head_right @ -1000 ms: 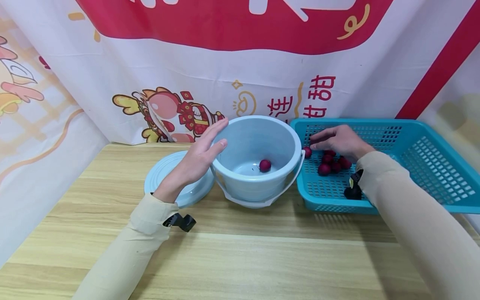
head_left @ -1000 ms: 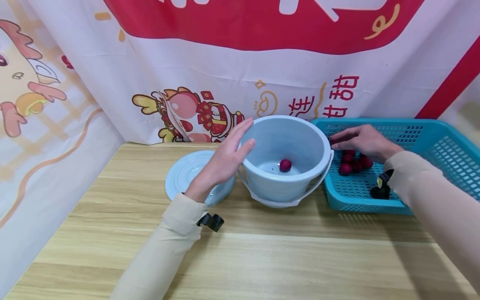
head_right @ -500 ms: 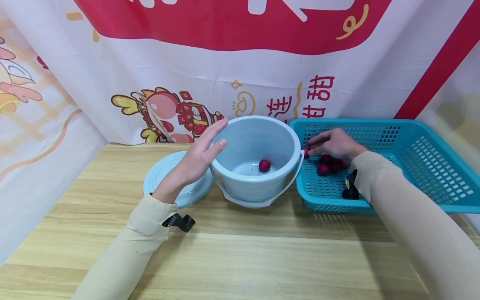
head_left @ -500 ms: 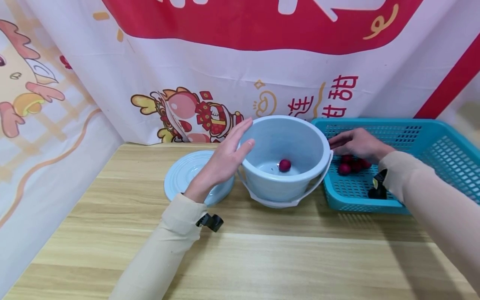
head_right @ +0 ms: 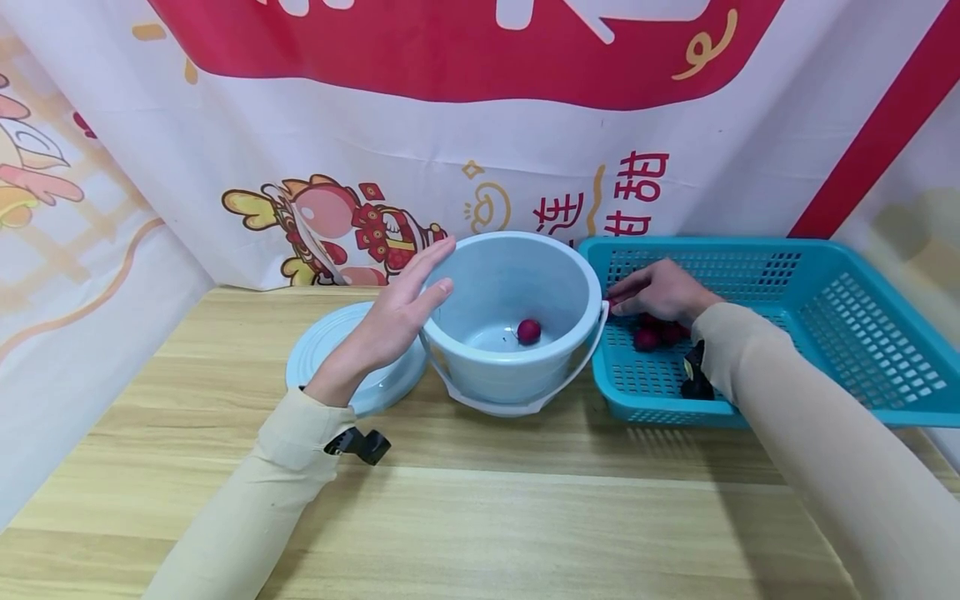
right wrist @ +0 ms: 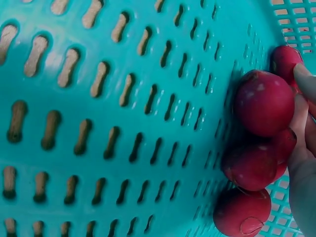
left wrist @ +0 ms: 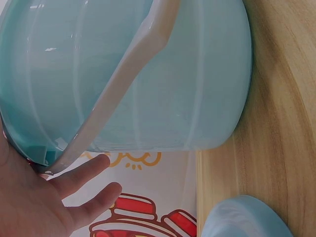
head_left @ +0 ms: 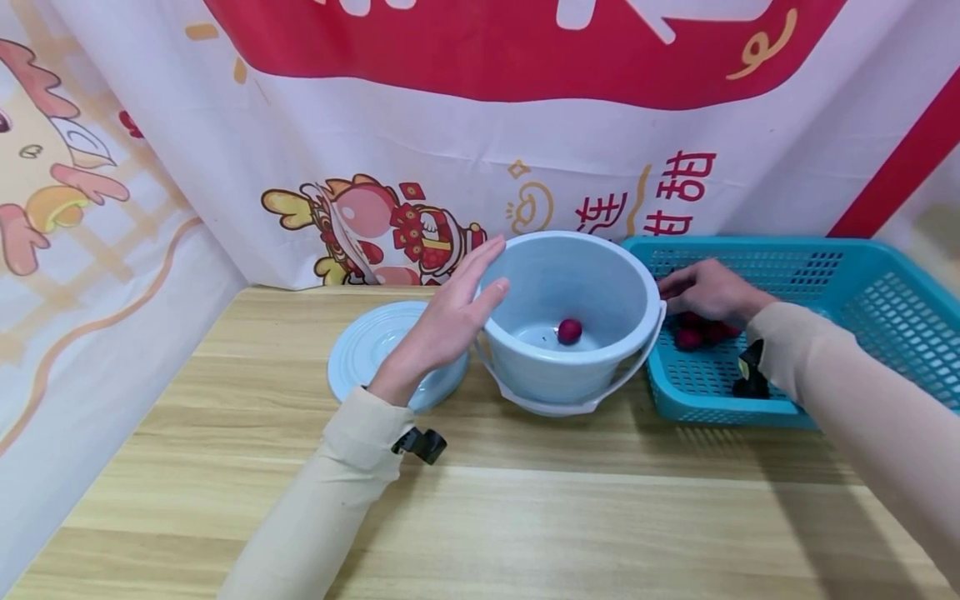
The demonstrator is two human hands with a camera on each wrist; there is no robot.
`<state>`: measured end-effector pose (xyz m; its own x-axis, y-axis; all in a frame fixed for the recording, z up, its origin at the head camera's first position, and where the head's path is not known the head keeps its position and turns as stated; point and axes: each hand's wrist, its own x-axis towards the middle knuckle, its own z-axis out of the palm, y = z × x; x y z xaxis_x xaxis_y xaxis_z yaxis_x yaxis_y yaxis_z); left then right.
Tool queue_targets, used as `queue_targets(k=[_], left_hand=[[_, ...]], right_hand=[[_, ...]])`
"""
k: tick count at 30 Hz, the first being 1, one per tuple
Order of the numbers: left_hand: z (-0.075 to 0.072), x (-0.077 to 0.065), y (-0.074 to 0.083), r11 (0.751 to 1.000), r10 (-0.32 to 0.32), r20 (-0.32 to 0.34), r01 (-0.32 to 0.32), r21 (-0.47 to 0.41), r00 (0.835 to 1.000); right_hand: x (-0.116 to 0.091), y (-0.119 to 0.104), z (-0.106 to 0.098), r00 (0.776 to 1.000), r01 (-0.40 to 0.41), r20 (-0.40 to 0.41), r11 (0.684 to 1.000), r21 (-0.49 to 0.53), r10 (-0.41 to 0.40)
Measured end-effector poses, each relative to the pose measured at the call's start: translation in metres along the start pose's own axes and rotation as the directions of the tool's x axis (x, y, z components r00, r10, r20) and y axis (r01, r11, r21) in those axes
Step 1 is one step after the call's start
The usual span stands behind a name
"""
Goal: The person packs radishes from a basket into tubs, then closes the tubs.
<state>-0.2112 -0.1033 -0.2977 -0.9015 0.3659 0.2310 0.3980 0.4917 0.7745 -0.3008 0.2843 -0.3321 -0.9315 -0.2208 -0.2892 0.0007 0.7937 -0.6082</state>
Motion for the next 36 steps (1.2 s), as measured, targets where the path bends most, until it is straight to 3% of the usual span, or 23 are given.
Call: queue_targets(k=[11,17,27,36], left_hand=[[0.0,0.0,0.0,1.0,0.011,0.003,-0.011,-0.002,1.0],[0.0,0.0,0.0,1.0,0.015,0.002,-0.015,-0.002,1.0],[0.0,0.0,0.001,1.0,0.001,0.004,-0.001,0.004,1.0],[0.0,-0.001,0.001,1.0,-0.008,0.001,0.009,-0.014,1.0]], right_hand=[[-0.001,-0.002,-0.001,0.999,0.032,0.028,0.997,-0.069,-0.03],[-0.005,-0.002,-0.006,0.998,0.055,-0.002,0.998,-0.014,-0.055],[-0.014,-0.003,-0.017,1.0,0.027,-0.019,0.994,0.107,-0.025],[-0.019,-0.01,-0.022,0.996,0.058,-0.081,0.987,0.147,-0.046]])
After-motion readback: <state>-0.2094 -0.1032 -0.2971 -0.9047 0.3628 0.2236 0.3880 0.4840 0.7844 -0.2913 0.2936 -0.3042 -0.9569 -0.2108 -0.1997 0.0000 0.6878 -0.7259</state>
